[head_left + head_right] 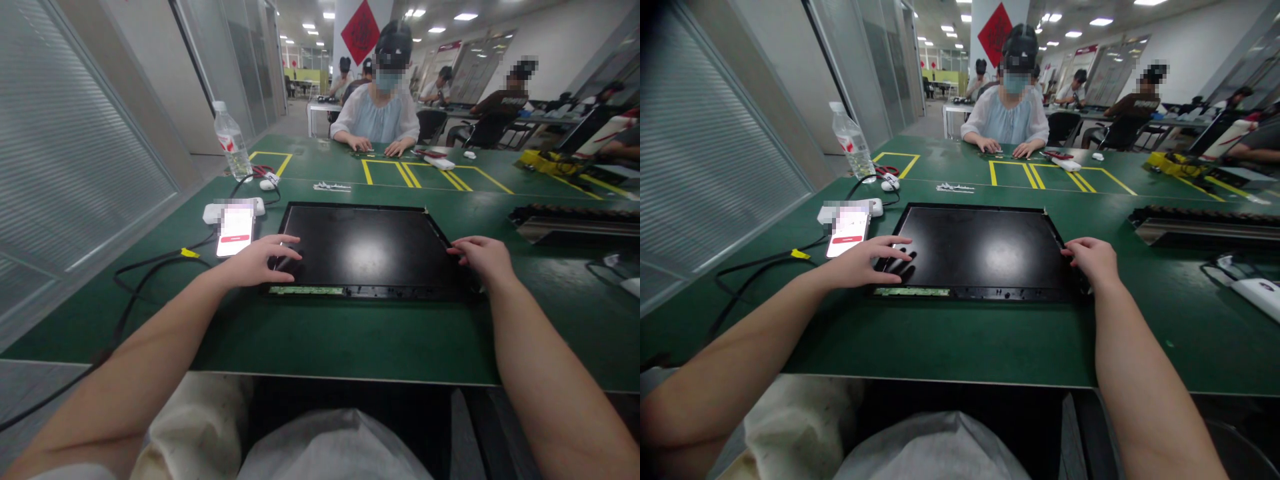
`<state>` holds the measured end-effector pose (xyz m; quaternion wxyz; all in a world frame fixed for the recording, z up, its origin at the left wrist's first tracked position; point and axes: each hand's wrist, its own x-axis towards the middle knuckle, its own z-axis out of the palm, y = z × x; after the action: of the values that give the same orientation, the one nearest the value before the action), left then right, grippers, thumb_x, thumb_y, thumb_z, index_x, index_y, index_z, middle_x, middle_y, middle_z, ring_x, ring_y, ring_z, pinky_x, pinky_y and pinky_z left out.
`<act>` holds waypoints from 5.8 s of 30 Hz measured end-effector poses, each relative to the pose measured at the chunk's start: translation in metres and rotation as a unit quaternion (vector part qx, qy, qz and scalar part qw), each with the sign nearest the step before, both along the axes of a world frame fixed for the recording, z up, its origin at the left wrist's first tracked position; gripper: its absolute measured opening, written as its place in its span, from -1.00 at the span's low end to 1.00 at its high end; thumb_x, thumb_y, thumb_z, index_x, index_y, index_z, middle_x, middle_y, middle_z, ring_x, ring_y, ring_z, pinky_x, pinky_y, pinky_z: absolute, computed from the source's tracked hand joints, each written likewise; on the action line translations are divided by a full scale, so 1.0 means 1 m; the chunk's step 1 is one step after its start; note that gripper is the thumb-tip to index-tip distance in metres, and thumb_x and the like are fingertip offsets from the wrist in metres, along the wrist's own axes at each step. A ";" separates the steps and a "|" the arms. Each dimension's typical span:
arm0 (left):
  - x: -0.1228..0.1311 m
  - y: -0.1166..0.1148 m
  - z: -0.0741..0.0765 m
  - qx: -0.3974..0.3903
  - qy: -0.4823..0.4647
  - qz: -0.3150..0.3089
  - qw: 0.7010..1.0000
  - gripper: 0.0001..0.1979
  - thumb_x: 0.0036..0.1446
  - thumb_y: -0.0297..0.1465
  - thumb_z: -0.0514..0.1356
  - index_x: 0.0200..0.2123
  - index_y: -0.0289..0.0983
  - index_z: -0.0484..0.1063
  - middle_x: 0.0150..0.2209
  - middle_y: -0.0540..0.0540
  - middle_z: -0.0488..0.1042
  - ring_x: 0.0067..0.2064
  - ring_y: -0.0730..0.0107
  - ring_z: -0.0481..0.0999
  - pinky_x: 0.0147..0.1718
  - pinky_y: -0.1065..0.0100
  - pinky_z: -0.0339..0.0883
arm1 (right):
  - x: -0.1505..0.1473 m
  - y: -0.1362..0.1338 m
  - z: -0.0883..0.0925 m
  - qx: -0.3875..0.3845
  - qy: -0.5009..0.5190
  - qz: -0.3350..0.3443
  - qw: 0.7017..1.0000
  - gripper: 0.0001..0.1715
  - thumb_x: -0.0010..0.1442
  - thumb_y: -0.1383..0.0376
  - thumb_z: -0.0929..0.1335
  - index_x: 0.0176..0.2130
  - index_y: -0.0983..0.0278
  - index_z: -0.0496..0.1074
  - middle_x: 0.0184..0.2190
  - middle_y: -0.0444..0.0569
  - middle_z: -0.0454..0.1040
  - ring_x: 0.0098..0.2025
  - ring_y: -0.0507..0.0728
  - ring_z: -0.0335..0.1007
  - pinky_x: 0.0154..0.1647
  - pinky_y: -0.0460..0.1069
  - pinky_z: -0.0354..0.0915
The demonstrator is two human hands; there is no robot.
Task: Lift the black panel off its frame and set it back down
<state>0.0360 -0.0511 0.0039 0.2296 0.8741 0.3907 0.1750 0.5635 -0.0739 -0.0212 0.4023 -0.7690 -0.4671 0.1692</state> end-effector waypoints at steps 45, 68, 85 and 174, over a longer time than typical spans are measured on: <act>0.001 -0.002 0.002 0.061 -0.021 -0.111 0.992 -0.72 0.20 -0.21 0.37 -0.07 -0.18 0.70 0.08 -0.21 0.66 0.05 0.12 0.67 0.09 0.15 0.52 | -0.019 0.001 -0.002 -0.046 -0.094 0.183 0.978 -0.67 0.14 0.25 0.43 -0.11 0.11 0.72 0.09 -0.09 0.65 0.26 0.30 0.50 0.43 0.22 0.24; 0.005 -0.005 0.006 0.046 -0.038 -0.080 0.995 -0.71 0.16 -0.14 0.38 -0.13 -0.17 0.71 -0.04 -0.20 0.71 -0.03 0.10 0.69 0.04 0.14 0.53 | -0.023 -0.001 0.001 -0.036 -0.115 0.161 0.979 -0.67 0.15 0.23 0.42 -0.11 0.11 0.71 0.03 -0.07 0.68 0.17 0.29 0.55 0.32 0.22 0.36; 0.004 0.010 -0.011 0.044 0.141 0.236 0.960 -0.50 0.24 -0.23 0.16 0.12 -0.42 0.54 0.18 -0.45 0.54 0.15 -0.19 0.58 0.16 -0.03 0.46 | -0.008 0.001 0.004 -0.089 -0.132 -0.035 0.987 -0.52 0.07 0.19 0.42 -0.02 0.18 0.69 -0.13 0.07 0.67 -0.05 0.33 0.57 0.04 0.18 0.44; 0.048 -0.017 0.017 -0.373 -0.466 0.347 0.723 -0.26 0.18 -0.63 0.36 0.40 -0.31 0.30 -0.39 -0.09 0.68 -0.58 0.32 0.60 -0.60 0.38 0.51 | -0.011 0.004 -0.004 -0.134 -0.231 0.019 0.963 -0.33 0.19 0.20 0.38 0.24 0.35 0.52 0.11 0.22 0.60 0.17 0.42 0.52 0.22 0.22 0.40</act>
<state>0.0840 -0.0677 0.0208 0.6135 0.3291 0.5444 0.4679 0.5530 -0.0696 -0.0247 0.1733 -0.8252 -0.5348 0.0552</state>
